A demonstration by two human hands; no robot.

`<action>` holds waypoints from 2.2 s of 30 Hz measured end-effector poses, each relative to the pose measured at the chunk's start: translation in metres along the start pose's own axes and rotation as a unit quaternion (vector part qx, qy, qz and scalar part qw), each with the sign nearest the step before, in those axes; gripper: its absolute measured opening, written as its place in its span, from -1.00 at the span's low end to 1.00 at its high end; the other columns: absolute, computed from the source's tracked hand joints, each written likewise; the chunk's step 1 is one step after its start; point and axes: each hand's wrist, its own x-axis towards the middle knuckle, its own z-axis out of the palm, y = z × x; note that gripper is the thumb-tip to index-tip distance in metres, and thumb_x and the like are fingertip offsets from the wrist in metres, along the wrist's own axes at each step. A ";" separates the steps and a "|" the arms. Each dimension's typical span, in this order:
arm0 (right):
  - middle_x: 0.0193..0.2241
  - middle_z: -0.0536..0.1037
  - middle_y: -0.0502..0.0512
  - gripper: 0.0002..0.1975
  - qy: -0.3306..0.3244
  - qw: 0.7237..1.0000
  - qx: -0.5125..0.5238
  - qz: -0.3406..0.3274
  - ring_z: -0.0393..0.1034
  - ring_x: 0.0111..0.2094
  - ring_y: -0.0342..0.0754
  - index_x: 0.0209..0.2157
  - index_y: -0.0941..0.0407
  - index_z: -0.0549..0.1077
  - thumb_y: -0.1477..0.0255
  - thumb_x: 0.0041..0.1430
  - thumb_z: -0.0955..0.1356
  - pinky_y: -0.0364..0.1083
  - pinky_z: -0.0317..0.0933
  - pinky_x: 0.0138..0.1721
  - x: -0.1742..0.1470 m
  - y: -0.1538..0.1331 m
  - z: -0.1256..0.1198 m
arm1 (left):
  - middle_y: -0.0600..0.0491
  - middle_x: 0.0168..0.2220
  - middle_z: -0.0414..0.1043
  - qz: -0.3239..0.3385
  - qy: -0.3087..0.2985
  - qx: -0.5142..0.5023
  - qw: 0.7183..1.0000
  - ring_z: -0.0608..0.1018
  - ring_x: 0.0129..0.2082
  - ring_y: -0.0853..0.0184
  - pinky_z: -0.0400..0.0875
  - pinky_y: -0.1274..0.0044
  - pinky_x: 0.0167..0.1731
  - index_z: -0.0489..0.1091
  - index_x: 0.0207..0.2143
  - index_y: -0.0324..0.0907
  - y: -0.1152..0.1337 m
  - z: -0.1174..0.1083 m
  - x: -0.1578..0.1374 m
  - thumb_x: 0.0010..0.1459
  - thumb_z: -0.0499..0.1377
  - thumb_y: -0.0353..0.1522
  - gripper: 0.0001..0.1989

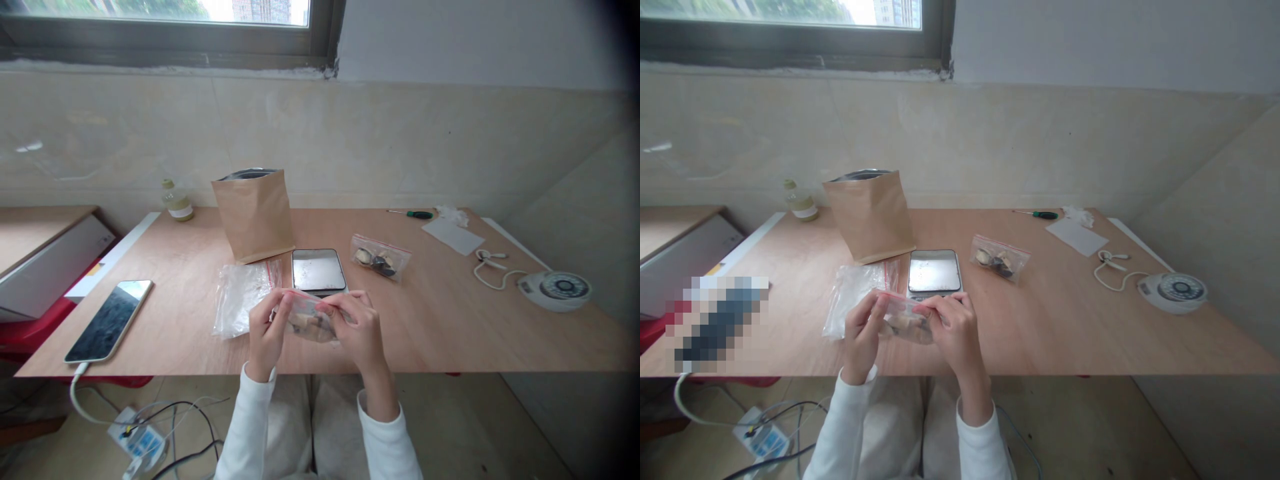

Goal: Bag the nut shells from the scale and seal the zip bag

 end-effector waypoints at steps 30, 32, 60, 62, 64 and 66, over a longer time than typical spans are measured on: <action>-0.58 0.52 -0.03 -0.69 0.000 0.998 -0.008 0.054 0.35 -0.45 -0.05 -0.50 0.04 0.46 0.24 0.29 0.30 -0.10 0.19 -0.35 -0.001 0.004 -0.017 | 0.14 -0.57 0.31 -0.031 0.142 -0.014 0.989 0.36 -0.52 0.46 0.25 0.61 -0.47 0.37 -0.47 -0.18 -0.005 -0.006 0.003 0.26 0.04 -0.09 -0.60; -0.58 0.52 -0.03 -0.71 0.008 0.998 0.005 0.060 0.35 -0.45 -0.06 -0.50 0.04 0.47 0.25 0.28 0.32 -0.11 0.20 -0.37 -0.002 0.003 -0.017 | 0.14 -0.58 0.32 -0.026 0.157 -0.019 0.987 0.36 -0.53 0.46 0.26 0.62 -0.47 0.41 -0.44 -0.19 -0.004 -0.004 0.003 0.25 0.05 -0.08 -0.60; -0.54 0.57 0.07 -0.57 0.246 0.896 0.222 0.297 0.41 -0.64 -0.10 -0.37 0.13 0.41 0.01 0.10 0.35 -0.14 0.28 -0.55 0.033 0.082 -0.053 | -0.06 0.02 0.44 -0.015 0.012 -0.030 0.999 0.49 -0.03 0.29 0.35 0.46 -0.03 0.41 -0.01 -0.11 0.009 0.000 0.045 0.28 0.01 -0.15 -0.64; -0.55 0.54 0.08 -0.49 0.279 0.897 0.163 0.300 0.40 -0.61 -0.09 -0.37 0.14 0.39 -0.08 0.04 0.32 -0.12 0.30 -0.53 0.045 0.125 -0.068 | -0.08 0.14 0.30 0.027 0.104 0.024 0.994 0.43 0.08 0.26 0.31 0.42 0.05 0.26 0.12 -0.07 0.003 -0.013 0.067 0.23 0.10 -0.18 -0.58; -0.52 0.53 0.12 -0.38 0.274 0.909 0.039 0.312 0.42 -0.53 -0.05 -0.36 0.16 0.39 -0.16 0.06 0.20 -0.07 0.33 -0.46 0.052 0.166 -0.082 | -0.17 0.25 0.08 0.046 0.180 0.067 0.980 0.39 0.12 0.21 0.32 0.36 0.06 -0.01 0.25 -0.07 -0.009 -0.030 0.091 0.16 0.19 -0.21 -0.32; -0.47 0.54 0.21 -0.34 0.250 0.913 -0.007 0.323 0.45 -0.46 0.04 -0.31 0.20 0.43 -0.15 0.06 0.18 0.01 0.34 -0.41 0.055 0.198 -0.092 | -0.27 0.31 -0.16 0.057 0.202 0.128 0.969 0.23 0.24 0.13 0.18 0.30 0.18 -0.20 0.29 -0.14 -0.028 -0.049 0.113 0.04 0.29 -0.22 -0.08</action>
